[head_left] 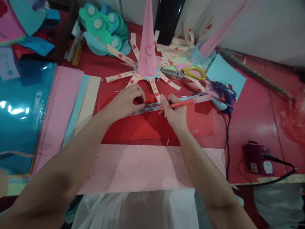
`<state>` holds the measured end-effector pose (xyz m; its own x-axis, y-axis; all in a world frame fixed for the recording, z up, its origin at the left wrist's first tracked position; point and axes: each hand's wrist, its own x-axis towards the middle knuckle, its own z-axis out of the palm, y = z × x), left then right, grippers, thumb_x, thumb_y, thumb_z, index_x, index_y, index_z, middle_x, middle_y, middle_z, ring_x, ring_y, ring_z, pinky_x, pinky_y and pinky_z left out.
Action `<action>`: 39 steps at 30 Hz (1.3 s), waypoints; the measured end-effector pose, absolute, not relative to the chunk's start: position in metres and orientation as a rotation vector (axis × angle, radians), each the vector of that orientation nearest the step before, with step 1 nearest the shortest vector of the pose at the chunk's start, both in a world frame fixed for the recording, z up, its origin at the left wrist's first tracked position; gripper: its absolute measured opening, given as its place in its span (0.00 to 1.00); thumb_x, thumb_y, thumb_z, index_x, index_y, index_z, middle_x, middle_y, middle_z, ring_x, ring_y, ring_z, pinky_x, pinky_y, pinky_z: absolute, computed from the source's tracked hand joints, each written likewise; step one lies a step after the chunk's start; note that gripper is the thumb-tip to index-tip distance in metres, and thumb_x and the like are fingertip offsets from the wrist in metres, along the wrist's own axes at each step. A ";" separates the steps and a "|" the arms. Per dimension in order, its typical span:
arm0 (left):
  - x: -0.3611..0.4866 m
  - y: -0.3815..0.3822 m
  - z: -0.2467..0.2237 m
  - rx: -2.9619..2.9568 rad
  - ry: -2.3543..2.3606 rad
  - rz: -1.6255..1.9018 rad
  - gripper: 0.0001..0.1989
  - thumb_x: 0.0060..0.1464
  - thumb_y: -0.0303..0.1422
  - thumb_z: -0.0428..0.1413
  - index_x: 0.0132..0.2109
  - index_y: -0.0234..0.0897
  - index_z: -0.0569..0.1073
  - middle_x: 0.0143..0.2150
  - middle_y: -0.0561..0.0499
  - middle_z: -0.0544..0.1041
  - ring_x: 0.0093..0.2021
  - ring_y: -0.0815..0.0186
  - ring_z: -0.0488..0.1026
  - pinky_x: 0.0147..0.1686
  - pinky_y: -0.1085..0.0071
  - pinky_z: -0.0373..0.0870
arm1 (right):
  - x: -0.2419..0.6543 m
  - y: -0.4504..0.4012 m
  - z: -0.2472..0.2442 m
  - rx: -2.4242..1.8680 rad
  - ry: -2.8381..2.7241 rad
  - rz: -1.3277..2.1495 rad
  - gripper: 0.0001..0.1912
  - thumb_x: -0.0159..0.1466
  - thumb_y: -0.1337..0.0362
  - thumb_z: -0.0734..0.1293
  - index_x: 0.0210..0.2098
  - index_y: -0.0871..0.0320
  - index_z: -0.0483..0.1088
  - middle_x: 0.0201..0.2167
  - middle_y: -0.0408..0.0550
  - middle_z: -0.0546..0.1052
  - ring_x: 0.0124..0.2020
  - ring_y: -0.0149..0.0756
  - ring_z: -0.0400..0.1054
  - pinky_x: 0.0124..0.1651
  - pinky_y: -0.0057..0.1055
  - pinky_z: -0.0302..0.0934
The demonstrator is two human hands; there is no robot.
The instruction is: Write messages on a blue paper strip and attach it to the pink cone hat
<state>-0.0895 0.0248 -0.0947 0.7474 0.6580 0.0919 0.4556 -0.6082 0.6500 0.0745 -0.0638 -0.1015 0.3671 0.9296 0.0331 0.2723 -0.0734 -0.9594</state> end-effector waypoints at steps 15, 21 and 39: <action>-0.078 0.018 -0.099 2.317 0.929 0.442 0.01 0.48 0.29 0.56 0.30 0.37 0.71 0.34 0.52 0.67 0.36 0.67 0.65 0.37 0.69 0.64 | 0.072 -0.068 -0.101 -1.556 -1.062 0.659 0.21 0.61 0.54 0.62 0.17 0.56 0.53 0.13 0.34 0.56 0.15 0.22 0.61 0.19 0.22 0.52; -0.081 0.021 -0.101 2.310 0.919 0.432 0.01 0.47 0.27 0.57 0.31 0.37 0.71 0.34 0.53 0.67 0.36 0.67 0.65 0.36 0.70 0.63 | 0.071 -0.070 -0.098 -1.551 -1.242 0.724 0.20 0.60 0.53 0.62 0.18 0.56 0.55 0.14 0.36 0.61 0.19 0.24 0.62 0.24 0.25 0.57; -0.081 0.020 -0.102 2.368 0.875 0.464 0.01 0.50 0.29 0.56 0.32 0.37 0.72 0.34 0.52 0.68 0.38 0.65 0.66 0.39 0.68 0.62 | 0.074 -0.067 -0.106 -1.571 -1.288 0.745 0.18 0.60 0.61 0.61 0.17 0.56 0.51 0.14 0.35 0.55 0.17 0.23 0.52 0.24 0.24 0.55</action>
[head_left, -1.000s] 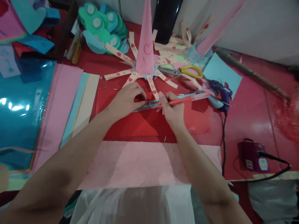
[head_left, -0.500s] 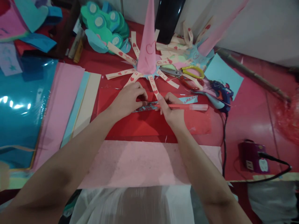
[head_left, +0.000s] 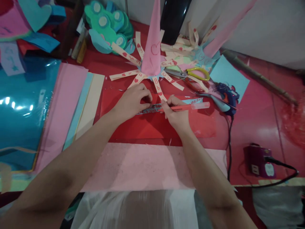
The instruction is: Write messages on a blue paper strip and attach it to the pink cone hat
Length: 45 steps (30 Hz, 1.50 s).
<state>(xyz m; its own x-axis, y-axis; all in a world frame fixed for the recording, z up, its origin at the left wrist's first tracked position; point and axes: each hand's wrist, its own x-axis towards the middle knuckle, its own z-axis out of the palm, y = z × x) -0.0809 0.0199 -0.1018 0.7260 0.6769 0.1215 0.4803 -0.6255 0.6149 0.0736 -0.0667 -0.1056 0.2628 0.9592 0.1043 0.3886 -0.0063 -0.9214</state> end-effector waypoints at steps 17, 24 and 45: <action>-0.081 0.019 -0.100 2.368 0.898 0.425 0.01 0.50 0.30 0.57 0.32 0.37 0.72 0.35 0.52 0.68 0.39 0.64 0.66 0.39 0.67 0.62 | 0.075 -0.067 -0.103 -1.578 -1.287 0.716 0.17 0.59 0.63 0.61 0.17 0.56 0.53 0.13 0.35 0.57 0.17 0.23 0.53 0.24 0.25 0.50; -0.080 0.019 -0.100 2.371 0.889 0.432 0.01 0.50 0.30 0.56 0.32 0.37 0.72 0.35 0.52 0.68 0.39 0.65 0.65 0.39 0.69 0.62 | 0.074 -0.067 -0.102 -1.558 -1.314 0.677 0.18 0.57 0.66 0.62 0.16 0.57 0.50 0.13 0.34 0.54 0.17 0.22 0.49 0.22 0.24 0.48; -0.081 0.019 -0.100 2.371 0.885 0.443 0.02 0.50 0.31 0.57 0.32 0.37 0.71 0.35 0.52 0.67 0.39 0.66 0.65 0.38 0.69 0.61 | 0.073 -0.066 -0.100 -1.626 -1.180 0.684 0.17 0.58 0.65 0.61 0.17 0.56 0.50 0.12 0.33 0.57 0.17 0.23 0.61 0.22 0.23 0.54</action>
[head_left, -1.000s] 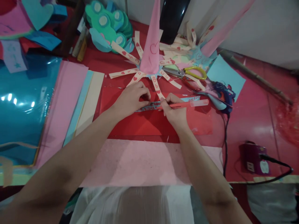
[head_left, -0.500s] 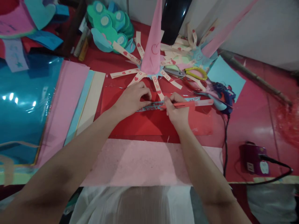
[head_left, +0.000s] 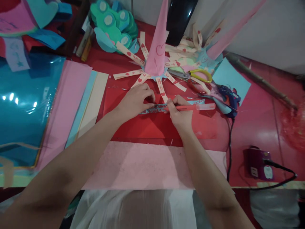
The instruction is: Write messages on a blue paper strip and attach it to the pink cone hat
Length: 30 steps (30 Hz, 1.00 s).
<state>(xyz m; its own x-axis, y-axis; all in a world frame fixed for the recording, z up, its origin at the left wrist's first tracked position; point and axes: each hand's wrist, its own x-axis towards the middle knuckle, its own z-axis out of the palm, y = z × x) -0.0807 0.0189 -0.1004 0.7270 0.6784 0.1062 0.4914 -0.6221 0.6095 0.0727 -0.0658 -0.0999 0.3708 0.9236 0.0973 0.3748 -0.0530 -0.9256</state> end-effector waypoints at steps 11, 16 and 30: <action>-0.081 0.019 -0.100 2.360 0.900 0.426 0.03 0.50 0.31 0.58 0.33 0.37 0.72 0.35 0.52 0.67 0.38 0.66 0.65 0.37 0.69 0.61 | 0.073 -0.065 -0.101 -1.633 -1.156 0.680 0.17 0.56 0.68 0.61 0.16 0.56 0.49 0.11 0.33 0.55 0.15 0.22 0.60 0.21 0.22 0.55; -0.081 0.019 -0.102 2.363 0.895 0.451 0.03 0.50 0.31 0.58 0.33 0.37 0.72 0.35 0.52 0.68 0.39 0.66 0.65 0.38 0.69 0.61 | 0.073 -0.065 -0.100 -1.648 -1.188 0.695 0.17 0.57 0.66 0.61 0.16 0.56 0.51 0.11 0.33 0.56 0.16 0.23 0.61 0.21 0.22 0.53; -0.081 0.020 -0.102 2.351 0.869 0.447 0.03 0.49 0.31 0.57 0.32 0.37 0.72 0.34 0.53 0.67 0.37 0.67 0.66 0.38 0.69 0.62 | 0.081 -0.064 -0.099 -1.643 -1.123 0.713 0.18 0.58 0.63 0.62 0.16 0.56 0.50 0.11 0.33 0.56 0.14 0.22 0.59 0.19 0.22 0.54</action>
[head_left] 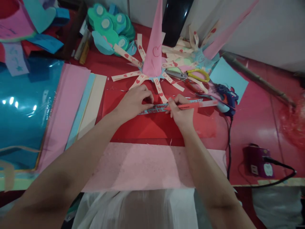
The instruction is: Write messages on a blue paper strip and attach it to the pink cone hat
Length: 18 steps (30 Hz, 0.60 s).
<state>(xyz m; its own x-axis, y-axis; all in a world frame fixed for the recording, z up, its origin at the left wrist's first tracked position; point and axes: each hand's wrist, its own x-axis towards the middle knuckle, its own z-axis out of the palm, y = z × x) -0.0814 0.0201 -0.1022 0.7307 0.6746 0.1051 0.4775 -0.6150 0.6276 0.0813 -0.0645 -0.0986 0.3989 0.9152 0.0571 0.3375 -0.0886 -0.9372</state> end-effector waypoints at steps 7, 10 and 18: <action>-0.081 0.020 -0.102 2.360 0.857 0.452 0.02 0.50 0.30 0.57 0.32 0.37 0.72 0.34 0.53 0.67 0.38 0.66 0.65 0.38 0.69 0.62 | 0.080 -0.065 -0.100 -1.654 -1.184 0.711 0.18 0.59 0.62 0.61 0.17 0.56 0.52 0.12 0.34 0.56 0.15 0.23 0.57 0.18 0.22 0.52; -0.081 0.020 -0.101 2.349 0.864 0.448 0.02 0.50 0.31 0.57 0.32 0.37 0.72 0.34 0.53 0.67 0.38 0.66 0.66 0.38 0.69 0.62 | 0.081 -0.064 -0.101 -1.664 -1.247 0.658 0.18 0.58 0.65 0.61 0.16 0.56 0.51 0.12 0.34 0.56 0.17 0.23 0.54 0.21 0.23 0.51; -0.081 0.019 -0.100 2.349 0.894 0.423 0.02 0.50 0.31 0.57 0.32 0.37 0.71 0.34 0.53 0.68 0.38 0.66 0.65 0.37 0.69 0.61 | 0.082 -0.064 -0.100 -1.664 -1.234 0.693 0.17 0.58 0.65 0.61 0.16 0.56 0.51 0.13 0.34 0.56 0.17 0.22 0.53 0.21 0.24 0.52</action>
<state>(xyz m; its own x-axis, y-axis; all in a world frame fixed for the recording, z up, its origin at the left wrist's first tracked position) -0.0810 0.0192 -0.0997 0.7245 0.6841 0.0841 0.4983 -0.6042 0.6218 0.0818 -0.0645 -0.1005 0.3388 0.9374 0.0812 0.4189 -0.0730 -0.9051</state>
